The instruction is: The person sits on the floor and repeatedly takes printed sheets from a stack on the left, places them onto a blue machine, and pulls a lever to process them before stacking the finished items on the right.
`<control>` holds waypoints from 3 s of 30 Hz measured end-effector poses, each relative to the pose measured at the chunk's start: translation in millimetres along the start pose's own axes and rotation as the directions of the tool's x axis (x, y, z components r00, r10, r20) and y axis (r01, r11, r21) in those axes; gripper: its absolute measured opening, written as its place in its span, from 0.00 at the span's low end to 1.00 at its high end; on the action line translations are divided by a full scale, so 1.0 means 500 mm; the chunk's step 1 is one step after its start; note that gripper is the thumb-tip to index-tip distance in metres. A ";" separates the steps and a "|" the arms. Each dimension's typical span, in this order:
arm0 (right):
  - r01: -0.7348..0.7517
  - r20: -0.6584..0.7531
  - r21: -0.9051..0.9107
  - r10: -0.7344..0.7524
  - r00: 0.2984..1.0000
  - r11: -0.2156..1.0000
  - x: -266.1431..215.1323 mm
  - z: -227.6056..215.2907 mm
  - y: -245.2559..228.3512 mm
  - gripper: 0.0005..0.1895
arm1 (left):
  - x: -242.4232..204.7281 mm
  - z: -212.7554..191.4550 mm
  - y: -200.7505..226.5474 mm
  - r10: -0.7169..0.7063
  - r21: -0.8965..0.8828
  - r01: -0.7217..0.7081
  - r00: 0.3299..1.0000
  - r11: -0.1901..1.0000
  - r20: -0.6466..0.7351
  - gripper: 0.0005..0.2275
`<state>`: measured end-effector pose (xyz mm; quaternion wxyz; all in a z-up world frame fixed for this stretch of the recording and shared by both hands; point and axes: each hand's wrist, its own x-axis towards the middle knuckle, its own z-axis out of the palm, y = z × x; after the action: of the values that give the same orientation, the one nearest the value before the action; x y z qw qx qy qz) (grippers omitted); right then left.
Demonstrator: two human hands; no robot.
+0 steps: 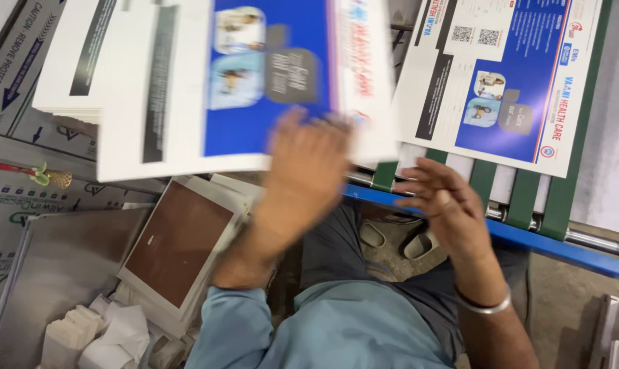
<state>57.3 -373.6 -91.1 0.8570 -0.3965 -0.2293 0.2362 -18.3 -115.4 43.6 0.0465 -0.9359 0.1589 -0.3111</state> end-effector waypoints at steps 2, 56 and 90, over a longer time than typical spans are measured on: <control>-0.022 -0.008 0.148 0.024 1.000 0.989 0.019 0.049 0.003 0.27 | 0.016 0.008 0.093 0.078 0.089 -0.088 0.990 0.992 0.120 0.21; -0.035 -0.906 -0.248 -0.219 0.362 0.968 -0.426 -0.366 0.116 0.21 | -0.089 -0.054 -0.084 -0.363 -0.345 0.259 0.887 0.902 -0.284 0.18; -0.088 -0.815 -0.091 -0.024 0.579 0.992 -0.225 -0.342 0.083 0.13 | -0.099 -0.025 -0.192 -0.324 0.105 0.356 0.916 0.929 -0.238 0.12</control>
<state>59.4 -513.4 -246.4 0.8364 -0.5159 0.1826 0.0291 -37.3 -8.3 43.4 0.0423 -0.9037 -0.0254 -0.4253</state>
